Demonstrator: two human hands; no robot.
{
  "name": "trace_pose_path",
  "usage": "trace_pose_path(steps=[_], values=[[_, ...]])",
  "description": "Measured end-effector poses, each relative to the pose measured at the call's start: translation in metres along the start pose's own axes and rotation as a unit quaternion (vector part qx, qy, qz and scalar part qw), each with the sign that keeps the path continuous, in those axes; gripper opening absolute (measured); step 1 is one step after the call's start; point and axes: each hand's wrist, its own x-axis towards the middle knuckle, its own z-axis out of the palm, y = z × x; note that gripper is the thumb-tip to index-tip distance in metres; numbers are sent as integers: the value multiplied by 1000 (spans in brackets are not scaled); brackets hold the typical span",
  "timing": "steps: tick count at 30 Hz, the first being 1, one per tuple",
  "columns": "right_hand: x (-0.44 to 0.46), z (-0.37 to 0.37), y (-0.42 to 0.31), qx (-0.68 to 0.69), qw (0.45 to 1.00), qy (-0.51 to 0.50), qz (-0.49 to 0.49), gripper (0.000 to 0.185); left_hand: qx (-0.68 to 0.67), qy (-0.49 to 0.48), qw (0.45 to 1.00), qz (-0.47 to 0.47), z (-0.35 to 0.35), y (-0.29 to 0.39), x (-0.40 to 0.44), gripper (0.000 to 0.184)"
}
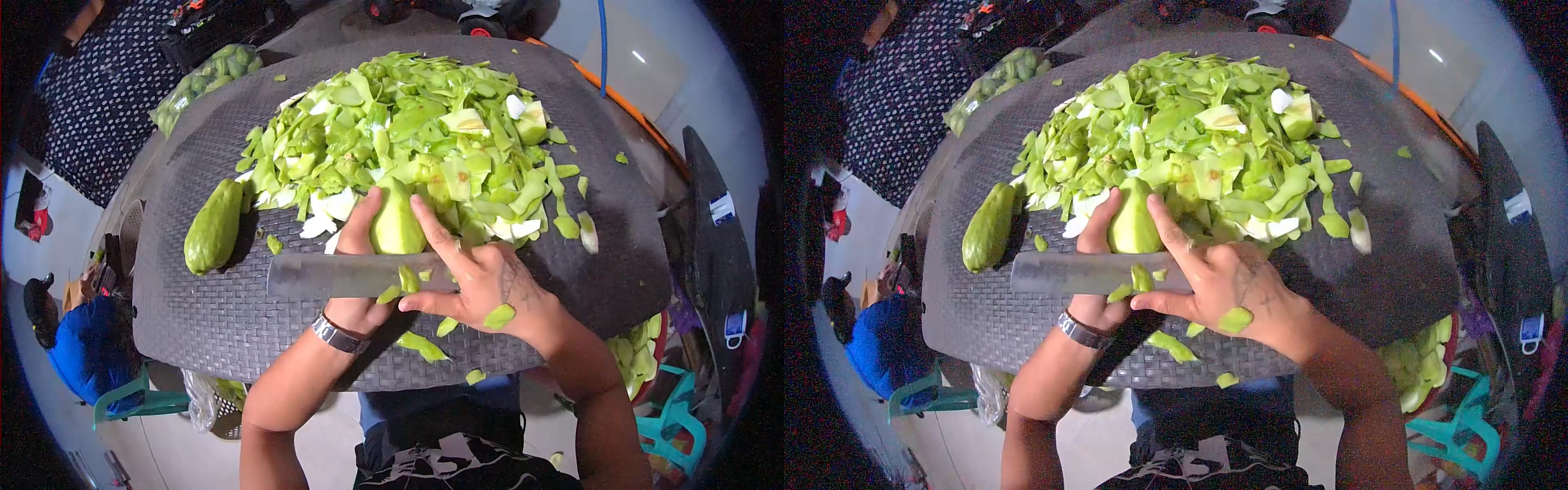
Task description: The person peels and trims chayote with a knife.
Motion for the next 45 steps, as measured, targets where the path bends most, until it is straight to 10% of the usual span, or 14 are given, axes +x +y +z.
trace_pose_path(steps=[13,23,45], values=[[3,-19,12,9,999,-37,3,80,-13,-2,1000,-13,-10,-2,6,48],[3,-19,16,27,998,12,-55,97,-7,-93,992,-81,-7,5,3,54],[0,-14,22,126,990,-23,49,78,114,49,992,22,-9,-16,-2,48]])
